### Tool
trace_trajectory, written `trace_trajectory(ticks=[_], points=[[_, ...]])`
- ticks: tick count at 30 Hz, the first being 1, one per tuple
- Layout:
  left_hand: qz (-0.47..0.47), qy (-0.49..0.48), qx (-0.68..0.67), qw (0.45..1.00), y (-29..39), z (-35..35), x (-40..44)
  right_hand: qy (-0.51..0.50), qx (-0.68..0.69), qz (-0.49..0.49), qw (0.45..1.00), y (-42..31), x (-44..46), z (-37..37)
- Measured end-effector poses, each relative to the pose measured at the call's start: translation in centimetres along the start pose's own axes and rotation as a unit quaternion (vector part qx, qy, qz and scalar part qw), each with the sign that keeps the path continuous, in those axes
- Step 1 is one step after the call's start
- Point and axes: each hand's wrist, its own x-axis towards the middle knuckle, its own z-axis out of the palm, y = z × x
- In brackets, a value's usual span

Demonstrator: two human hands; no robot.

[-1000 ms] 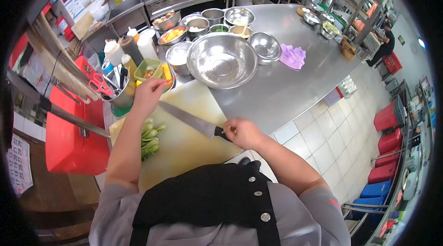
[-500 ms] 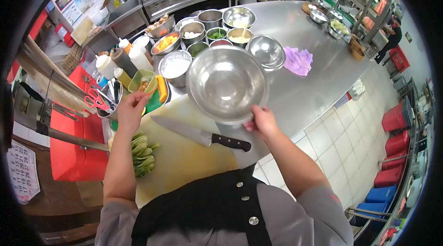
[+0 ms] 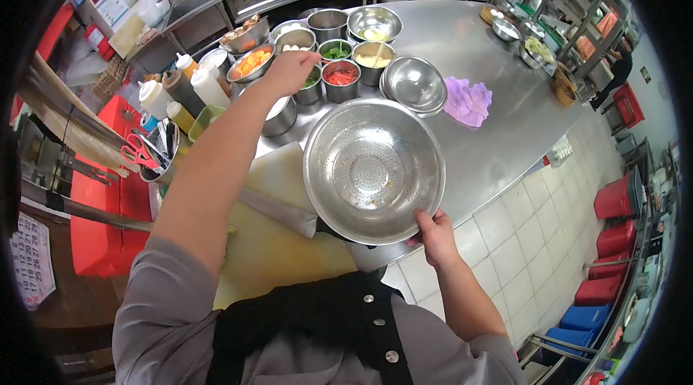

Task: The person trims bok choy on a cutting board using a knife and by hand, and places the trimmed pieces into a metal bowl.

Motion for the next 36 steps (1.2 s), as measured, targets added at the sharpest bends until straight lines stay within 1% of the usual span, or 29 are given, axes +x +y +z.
trace_trajectory(ticks=[2,5,7,9,11,12,13,14,16,17,18,19,20,21,23,24,27,30,33,36], points=[[-0.007,0.019,0.005,1.000,0.9,-0.8,0.1,-0.006,0.006,0.004,1.000,0.2,-0.2,-0.1],[0.055,0.073,-0.041,0.995,0.4,-4.0,-2.5,-0.038,-0.008,-0.003,0.999,1.1,-0.1,-0.6],[0.008,0.039,-0.003,0.999,0.6,-8.0,-6.3,-0.033,-0.018,-0.005,0.999,0.9,-0.2,-0.1],[-0.057,0.045,-0.045,0.996,-1.3,-10.6,-10.5,-0.032,-0.019,-0.009,0.999,0.2,0.2,0.6],[-0.091,0.072,-0.090,0.989,-4.1,-13.2,-15.1,-0.034,-0.012,-0.002,0.999,-0.2,0.7,1.9],[-0.108,0.098,-0.100,0.984,-5.6,-14.3,-17.7,-0.058,-0.018,-0.015,0.998,-0.6,0.8,2.4],[-0.125,0.123,-0.081,0.981,-6.9,-15.7,-20.4,-0.087,-0.026,-0.022,0.996,-1.1,0.9,2.8],[-0.137,0.140,-0.085,0.977,-7.0,-17.2,-23.3,-0.120,-0.032,-0.025,0.992,-0.9,0.6,3.3],[-0.162,0.169,-0.104,0.967,-7.5,-19.2,-29.4,-0.169,-0.183,-0.068,0.966,-1.1,-0.5,4.0],[-0.170,0.181,-0.123,0.961,-7.9,-19.8,-32.0,-0.194,-0.249,-0.099,0.944,-0.7,-0.9,4.8],[-0.168,0.193,-0.143,0.956,-7.9,-20.4,-33.9,-0.188,-0.314,-0.168,0.915,0.2,-1.2,5.8],[-0.177,0.185,-0.143,0.956,-6.9,-20.5,-35.9,-0.175,-0.374,-0.239,0.879,1.1,-1.6,6.5],[-0.206,0.155,-0.118,0.959,-6.4,-20.4,-37.5,-0.157,-0.429,-0.311,0.833,1.5,-2.3,7.2],[-0.232,0.122,-0.095,0.960,-5.9,-20.2,-38.8,-0.145,-0.493,-0.385,0.767,1.5,-2.7,8.0],[-0.235,0.104,-0.067,0.964,-5.1,-17.9,-40.7,-0.111,-0.598,-0.517,0.602,0.7,-3.5,10.7],[-0.235,0.095,-0.052,0.966,-4.5,-16.9,-41.4,-0.129,-0.620,-0.452,0.629,1.0,-3.6,11.4],[-0.201,0.050,0.017,0.978,-2.0,-14.7,-42.6,-0.148,-0.668,-0.314,0.658,1.8,-3.1,12.5],[-0.084,0.020,0.114,0.990,-2.2,-13.0,-43.5,-0.138,-0.696,-0.280,0.646,1.5,-4.5,12.9],[-0.074,0.014,0.200,0.977,-2.0,-11.7,-44.9,-0.181,-0.632,-0.298,0.692,1.2,-7.7,12.3],[-0.055,-0.006,0.187,0.981,-2.5,-12.0,-45.1,-0.203,-0.608,-0.164,0.750,0.5,-11.9,13.1]])
